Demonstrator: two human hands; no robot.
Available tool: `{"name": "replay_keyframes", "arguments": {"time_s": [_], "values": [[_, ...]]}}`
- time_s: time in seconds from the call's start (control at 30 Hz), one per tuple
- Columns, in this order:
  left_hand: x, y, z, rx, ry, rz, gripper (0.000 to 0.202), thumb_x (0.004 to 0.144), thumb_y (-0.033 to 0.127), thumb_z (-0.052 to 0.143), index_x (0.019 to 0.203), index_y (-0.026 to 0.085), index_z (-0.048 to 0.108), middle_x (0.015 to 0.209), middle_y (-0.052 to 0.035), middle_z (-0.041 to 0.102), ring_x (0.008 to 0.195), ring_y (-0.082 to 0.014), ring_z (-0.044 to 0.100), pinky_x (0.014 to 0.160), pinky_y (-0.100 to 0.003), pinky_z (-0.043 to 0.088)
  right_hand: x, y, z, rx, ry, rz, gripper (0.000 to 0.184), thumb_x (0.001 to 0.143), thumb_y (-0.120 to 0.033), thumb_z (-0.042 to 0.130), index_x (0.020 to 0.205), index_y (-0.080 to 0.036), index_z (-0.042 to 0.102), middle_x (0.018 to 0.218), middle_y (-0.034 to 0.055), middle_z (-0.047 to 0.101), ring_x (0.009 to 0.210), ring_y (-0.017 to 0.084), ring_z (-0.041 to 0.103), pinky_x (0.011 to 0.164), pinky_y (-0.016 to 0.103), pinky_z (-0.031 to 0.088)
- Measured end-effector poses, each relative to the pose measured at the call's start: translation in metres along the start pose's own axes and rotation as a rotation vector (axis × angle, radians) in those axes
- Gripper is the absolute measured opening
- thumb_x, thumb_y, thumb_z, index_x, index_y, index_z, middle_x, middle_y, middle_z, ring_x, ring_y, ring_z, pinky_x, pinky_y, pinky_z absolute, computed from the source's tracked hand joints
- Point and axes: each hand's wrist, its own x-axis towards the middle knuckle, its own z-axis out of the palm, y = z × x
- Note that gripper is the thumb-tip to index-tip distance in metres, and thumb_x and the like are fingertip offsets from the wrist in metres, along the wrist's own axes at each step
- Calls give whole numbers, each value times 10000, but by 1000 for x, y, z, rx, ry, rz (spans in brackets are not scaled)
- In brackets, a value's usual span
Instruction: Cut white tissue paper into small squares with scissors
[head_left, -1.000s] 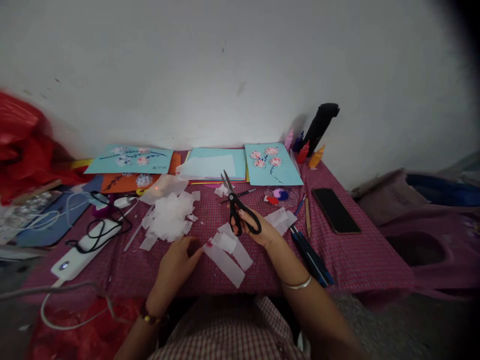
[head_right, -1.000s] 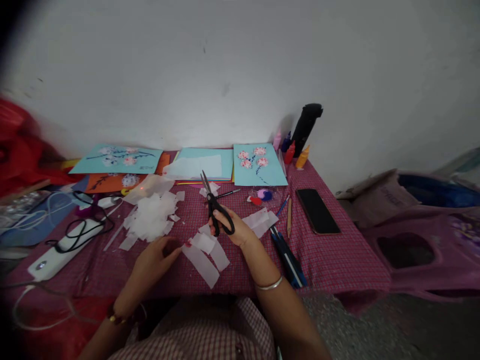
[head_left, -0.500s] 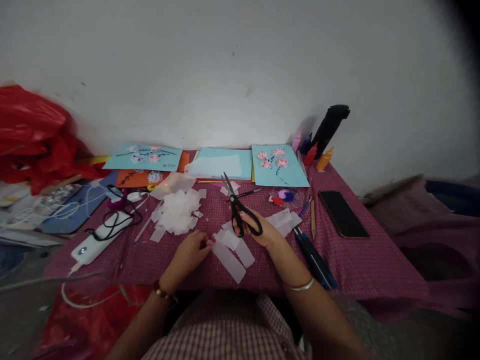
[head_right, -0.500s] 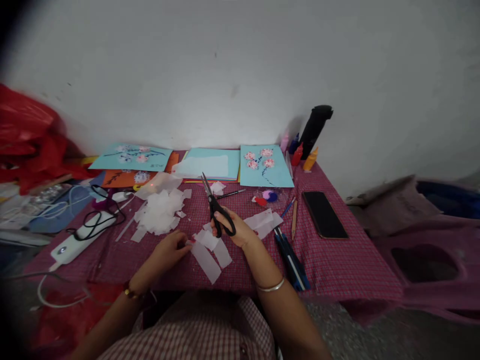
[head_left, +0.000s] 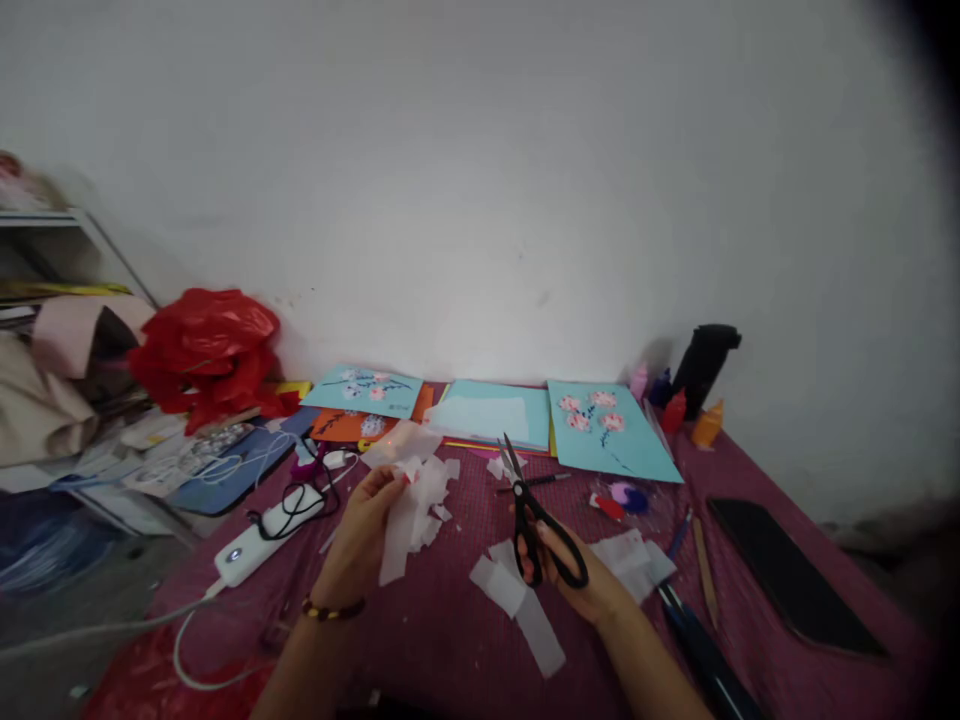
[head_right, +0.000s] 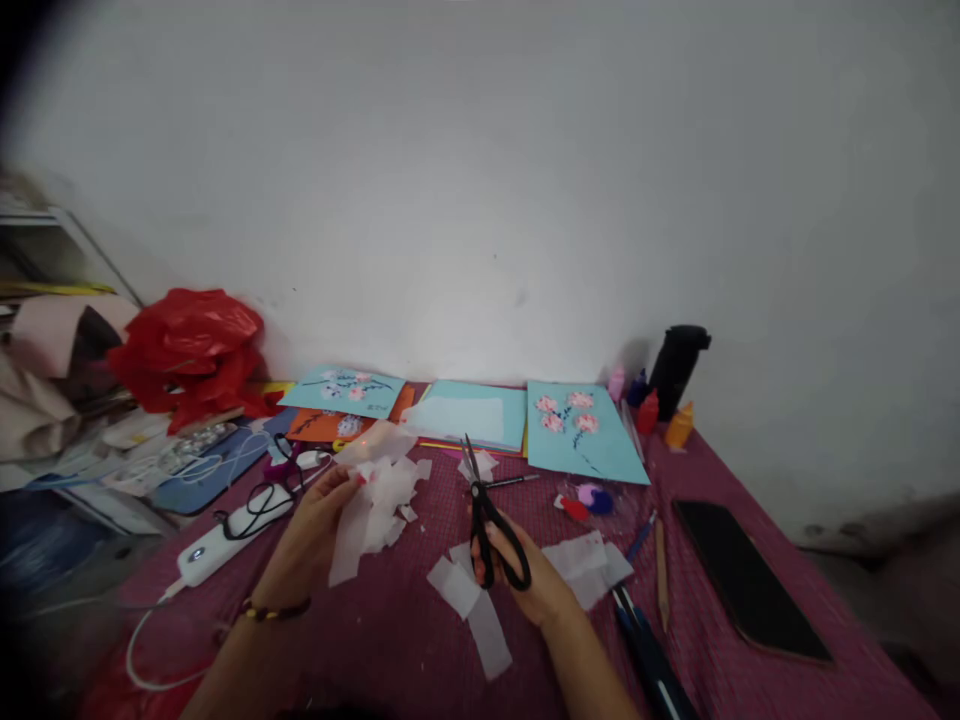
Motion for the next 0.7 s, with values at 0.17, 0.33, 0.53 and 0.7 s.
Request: {"name": "replay_keyframes", "arguments": {"time_s": [0.17, 0.33, 0.53, 0.7], "values": [[27, 43, -69, -43, 482, 248, 176, 747, 312, 569, 865, 214, 484, 804, 5, 591, 801, -174, 623, 681, -297, 513, -7, -1, 5, -64, -3, 23, 442, 833, -506, 663, 1155, -206, 625, 776, 34, 636, 600, 155, 559, 566, 295, 425], [48, 78, -69, 15, 843, 468, 173, 951, 293, 272, 984, 225, 427, 1122, -45, 569, 1263, -229, 422, 940, -368, 450, 1, 4, 12, -78, -11, 89, 420, 825, -497, 669, 1134, -214, 641, 810, 58, 651, 623, 170, 564, 590, 310, 431], [88, 67, 49, 41, 136, 470, 96, 801, 260, 605, 866, 190, 603, 835, -20, 653, 818, -151, 626, 753, -267, 494, 19, 9, 30, -167, 51, 57, 383, 806, -503, 689, 1080, -238, 651, 786, 42, 641, 636, 188, 583, 653, 347, 454], [96, 31, 26, -60, -203, 264, 226, 682, 295, 705, 830, 160, 599, 666, 21, 603, 558, -108, 547, 523, -213, 420, 23, 7, 32, -185, 45, 53, 416, 774, -512, 717, 1106, -271, 646, 865, 50, 655, 770, 221, 617, 790, 393, 463]]}}
